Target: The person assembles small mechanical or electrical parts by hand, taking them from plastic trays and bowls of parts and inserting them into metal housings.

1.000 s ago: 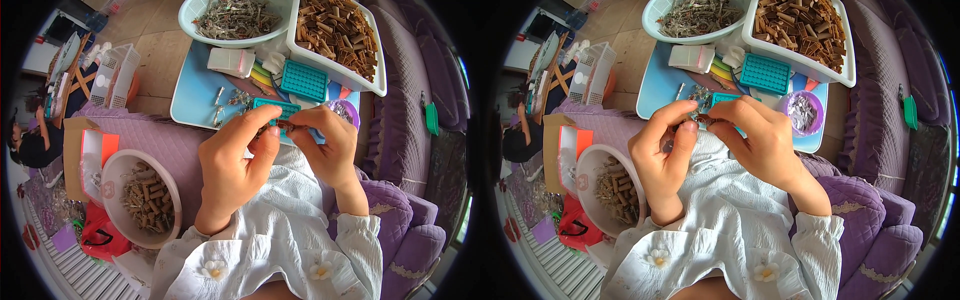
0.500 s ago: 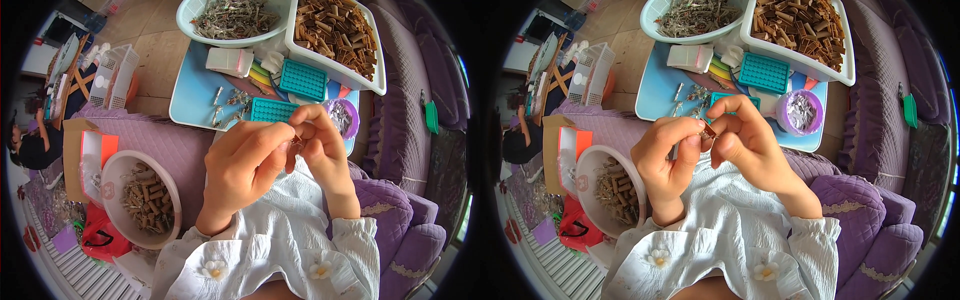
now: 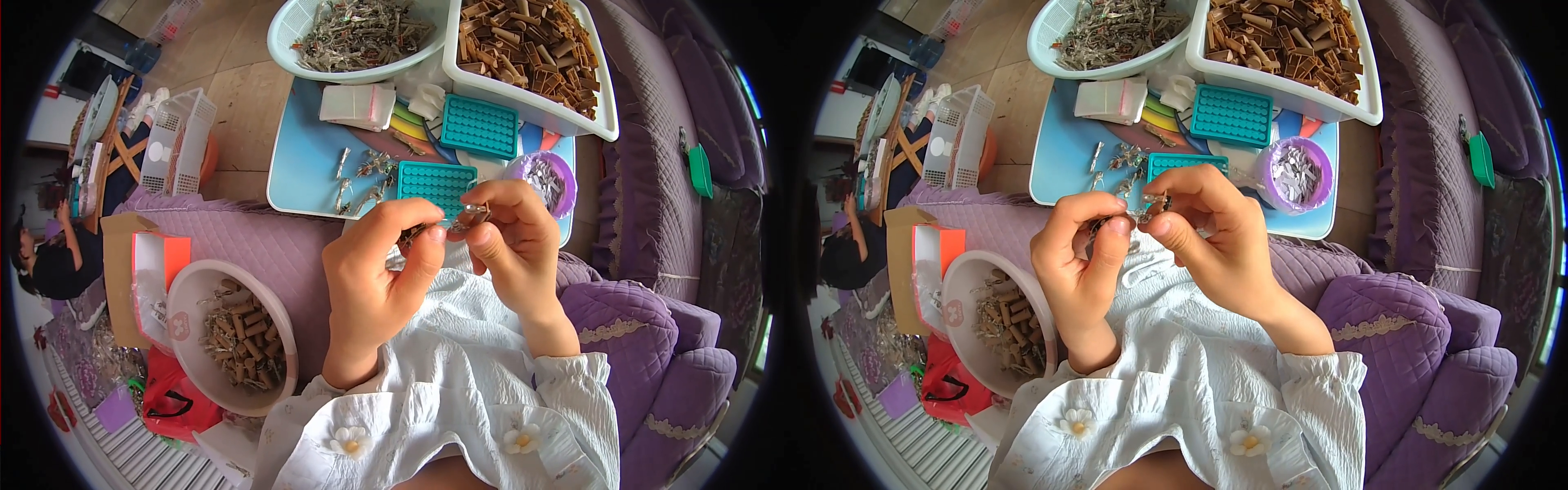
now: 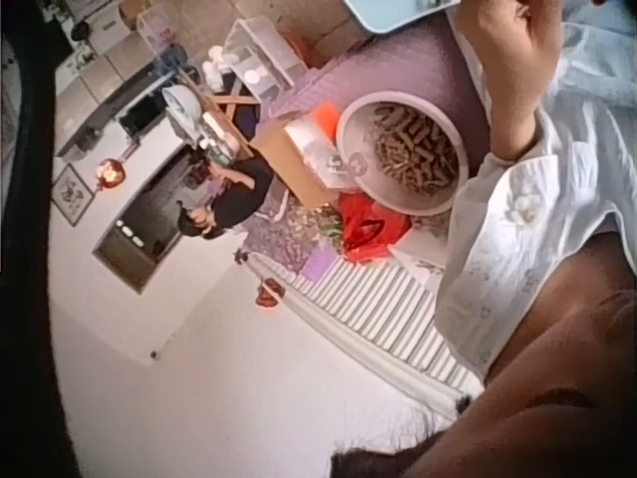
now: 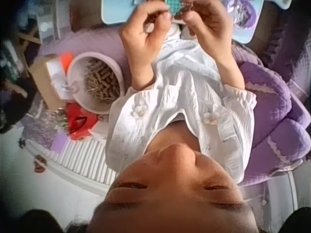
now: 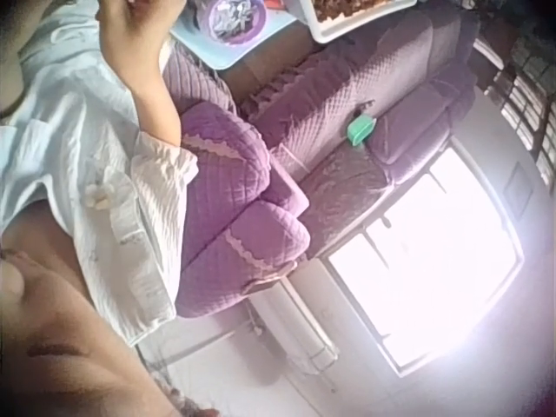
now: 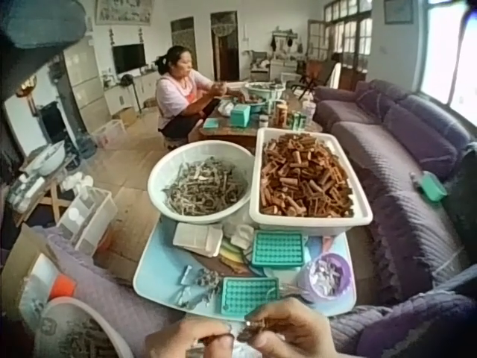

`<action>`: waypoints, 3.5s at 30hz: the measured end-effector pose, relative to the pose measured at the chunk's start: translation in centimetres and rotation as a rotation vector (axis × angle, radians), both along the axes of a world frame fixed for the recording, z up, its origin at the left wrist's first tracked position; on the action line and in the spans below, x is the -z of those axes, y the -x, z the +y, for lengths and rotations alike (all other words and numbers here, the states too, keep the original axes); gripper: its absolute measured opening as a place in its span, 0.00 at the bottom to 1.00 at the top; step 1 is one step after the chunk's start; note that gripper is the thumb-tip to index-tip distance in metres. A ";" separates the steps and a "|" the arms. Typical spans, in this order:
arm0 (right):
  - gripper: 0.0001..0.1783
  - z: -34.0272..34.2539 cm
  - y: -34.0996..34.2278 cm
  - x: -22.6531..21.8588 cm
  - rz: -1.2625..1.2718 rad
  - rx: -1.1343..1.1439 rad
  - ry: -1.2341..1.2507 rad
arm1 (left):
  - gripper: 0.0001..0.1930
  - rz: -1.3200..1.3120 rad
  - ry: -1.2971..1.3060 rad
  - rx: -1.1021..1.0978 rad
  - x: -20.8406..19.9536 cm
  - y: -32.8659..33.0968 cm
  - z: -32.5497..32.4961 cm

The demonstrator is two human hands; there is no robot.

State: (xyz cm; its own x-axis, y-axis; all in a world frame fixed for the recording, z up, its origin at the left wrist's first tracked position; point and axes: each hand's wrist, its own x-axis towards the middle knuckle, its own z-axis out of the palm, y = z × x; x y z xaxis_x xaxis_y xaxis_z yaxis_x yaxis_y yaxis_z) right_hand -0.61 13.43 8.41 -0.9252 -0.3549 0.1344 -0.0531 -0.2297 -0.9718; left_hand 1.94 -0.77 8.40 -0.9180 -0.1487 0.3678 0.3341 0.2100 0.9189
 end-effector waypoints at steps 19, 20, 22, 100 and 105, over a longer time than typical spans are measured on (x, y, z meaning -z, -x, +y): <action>0.07 0.3 1.4 1.8 0.136 -0.211 0.290 | 0.05 -0.298 -0.325 0.196 0.1 -0.2 -0.8; 0.08 0.5 1.5 1.8 0.118 -0.284 0.321 | 0.05 -0.307 -0.354 0.211 0.2 -0.1 -0.9; 0.08 0.4 1.3 2.0 0.158 -0.214 0.230 | 0.05 -0.317 -0.384 0.227 0.5 0.0 -0.9; 0.19 1.1 1.3 0.6 -0.370 -0.298 0.261 | 0.02 -0.108 0.015 0.090 -0.4 -0.5 -0.3; 0.21 0.9 1.2 0.0 -0.438 -0.259 0.268 | 0.02 -0.037 0.111 0.087 -0.5 -0.4 -0.7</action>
